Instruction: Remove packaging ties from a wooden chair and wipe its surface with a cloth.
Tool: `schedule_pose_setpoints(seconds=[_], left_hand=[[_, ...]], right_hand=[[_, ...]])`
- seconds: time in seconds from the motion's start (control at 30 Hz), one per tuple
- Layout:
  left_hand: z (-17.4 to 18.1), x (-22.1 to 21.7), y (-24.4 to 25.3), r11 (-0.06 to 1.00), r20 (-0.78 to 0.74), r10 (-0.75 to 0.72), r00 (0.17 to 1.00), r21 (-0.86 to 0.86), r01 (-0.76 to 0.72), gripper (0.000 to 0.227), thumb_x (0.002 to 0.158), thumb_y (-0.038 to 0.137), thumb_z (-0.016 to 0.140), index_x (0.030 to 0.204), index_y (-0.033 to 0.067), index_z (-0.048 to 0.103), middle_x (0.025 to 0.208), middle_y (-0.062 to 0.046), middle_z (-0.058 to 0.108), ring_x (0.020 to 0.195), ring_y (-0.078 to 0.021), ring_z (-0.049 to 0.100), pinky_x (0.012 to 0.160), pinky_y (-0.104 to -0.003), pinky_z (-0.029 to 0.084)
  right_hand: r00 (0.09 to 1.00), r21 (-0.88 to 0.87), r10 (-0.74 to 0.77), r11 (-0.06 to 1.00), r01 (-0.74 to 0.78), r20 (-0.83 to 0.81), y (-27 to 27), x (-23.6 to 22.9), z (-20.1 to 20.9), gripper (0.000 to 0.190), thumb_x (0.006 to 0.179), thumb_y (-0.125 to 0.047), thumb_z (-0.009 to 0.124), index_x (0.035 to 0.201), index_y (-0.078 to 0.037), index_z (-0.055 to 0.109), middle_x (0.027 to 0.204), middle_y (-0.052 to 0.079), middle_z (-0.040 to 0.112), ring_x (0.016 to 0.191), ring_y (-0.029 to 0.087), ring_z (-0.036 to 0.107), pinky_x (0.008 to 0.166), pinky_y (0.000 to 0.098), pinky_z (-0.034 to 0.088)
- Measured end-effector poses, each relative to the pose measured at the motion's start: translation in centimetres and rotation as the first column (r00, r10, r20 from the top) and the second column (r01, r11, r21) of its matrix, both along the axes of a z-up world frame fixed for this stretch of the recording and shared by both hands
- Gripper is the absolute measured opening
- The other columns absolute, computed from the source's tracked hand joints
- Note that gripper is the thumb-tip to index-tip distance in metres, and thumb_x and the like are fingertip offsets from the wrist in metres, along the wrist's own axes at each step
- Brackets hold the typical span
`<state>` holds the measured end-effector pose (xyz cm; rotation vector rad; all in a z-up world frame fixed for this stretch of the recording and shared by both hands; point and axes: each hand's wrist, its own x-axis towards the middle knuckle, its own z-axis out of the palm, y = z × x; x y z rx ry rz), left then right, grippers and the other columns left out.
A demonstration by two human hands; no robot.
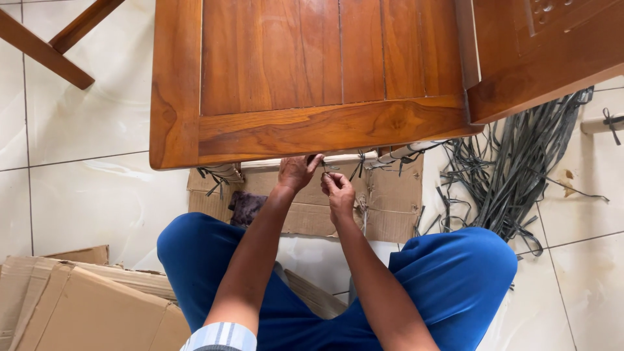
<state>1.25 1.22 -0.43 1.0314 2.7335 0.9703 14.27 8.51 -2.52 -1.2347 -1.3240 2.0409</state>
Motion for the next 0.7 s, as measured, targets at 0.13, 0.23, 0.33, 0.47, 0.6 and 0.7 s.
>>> schedule_pose_setpoints(seconds=[0.13, 0.23, 0.33, 0.47, 0.6, 0.7], left_hand=[[0.3, 0.4, 0.3, 1.000, -0.002, 0.026, 1.000, 0.015, -0.026, 0.048, 0.096, 0.053, 0.063, 0.085, 0.0093, 0.079, 0.069, -0.020, 0.070, 0.072, -0.0447, 0.073, 0.068, -0.054, 0.059], [0.4, 0.7, 0.8, 0.999, -0.025, 0.050, 0.998, 0.007, -0.050, 0.049, 0.096, 0.054, 0.063, 0.083, 0.0096, 0.079, 0.066, -0.019, 0.070, 0.070, -0.0431, 0.073, 0.067, -0.052, 0.059], [1.1, 0.9, 1.0, 0.997, -0.036, 0.064, 0.997, 0.041, -0.063, 0.045, 0.094, 0.051, 0.066, 0.081, 0.0100, 0.078, 0.065, -0.019, 0.068, 0.070, -0.0435, 0.073, 0.064, -0.052, 0.059], [2.0, 1.1, 1.1, 0.995, -0.074, 0.061, 0.995, 0.088, -0.054, 0.040, 0.093, 0.044, 0.069, 0.076, 0.0082, 0.077, 0.061, -0.019, 0.066, 0.065, -0.0447, 0.071, 0.059, -0.053, 0.057], [1.0, 1.1, 1.2, 0.995, -0.097, 0.067, 0.993, 0.083, -0.059, 0.040, 0.093, 0.045, 0.069, 0.076, 0.0098, 0.077, 0.060, -0.018, 0.066, 0.064, -0.0441, 0.070, 0.059, -0.052, 0.057], [0.6, 1.0, 1.2, 0.994, -0.110, 0.057, 0.992, 0.094, -0.047, 0.038, 0.093, 0.043, 0.069, 0.076, 0.0102, 0.076, 0.060, -0.018, 0.065, 0.063, -0.0435, 0.070, 0.058, -0.052, 0.056]], right_hand=[[1.000, 0.135, 0.012, 0.991, -0.015, 0.023, -0.6, 0.7, 0.9, 0.007, 0.095, -0.015, 0.076, 0.098, -0.010, 0.073, 0.077, 0.004, 0.069, 0.064, 0.008, 0.061, 0.059, 0.0186, 0.054], [0.996, 0.253, 0.041, 0.966, -0.058, 0.074, -0.5, 1.3, 0.8, 0.007, 0.095, -0.018, 0.077, 0.094, -0.012, 0.074, 0.072, 0.004, 0.069, 0.058, 0.008, 0.060, 0.053, 0.0198, 0.052], [0.988, 0.355, 0.052, 0.929, -0.100, 0.142, -0.3, 1.6, 0.0, 0.007, 0.093, -0.022, 0.079, 0.090, -0.017, 0.076, 0.068, 0.002, 0.070, 0.054, 0.008, 0.060, 0.052, 0.0219, 0.051], [0.983, 0.408, 0.061, 0.904, -0.128, 0.172, -0.6, 1.9, 1.7, 0.007, 0.094, -0.020, 0.076, 0.091, -0.014, 0.076, 0.068, 0.002, 0.069, 0.058, 0.010, 0.058, 0.058, 0.0256, 0.051], [0.976, 0.433, 0.068, 0.888, -0.154, 0.207, -0.7, 2.2, 2.2, 0.009, 0.094, -0.024, 0.077, 0.092, -0.016, 0.076, 0.070, 0.003, 0.071, 0.061, 0.011, 0.061, 0.062, 0.0278, 0.052], [0.968, 0.432, 0.070, 0.886, -0.171, 0.241, -0.8, 2.2, 2.7, 0.010, 0.094, -0.027, 0.078, 0.092, -0.018, 0.076, 0.070, 0.002, 0.072, 0.064, 0.012, 0.063, 0.065, 0.0287, 0.054]])
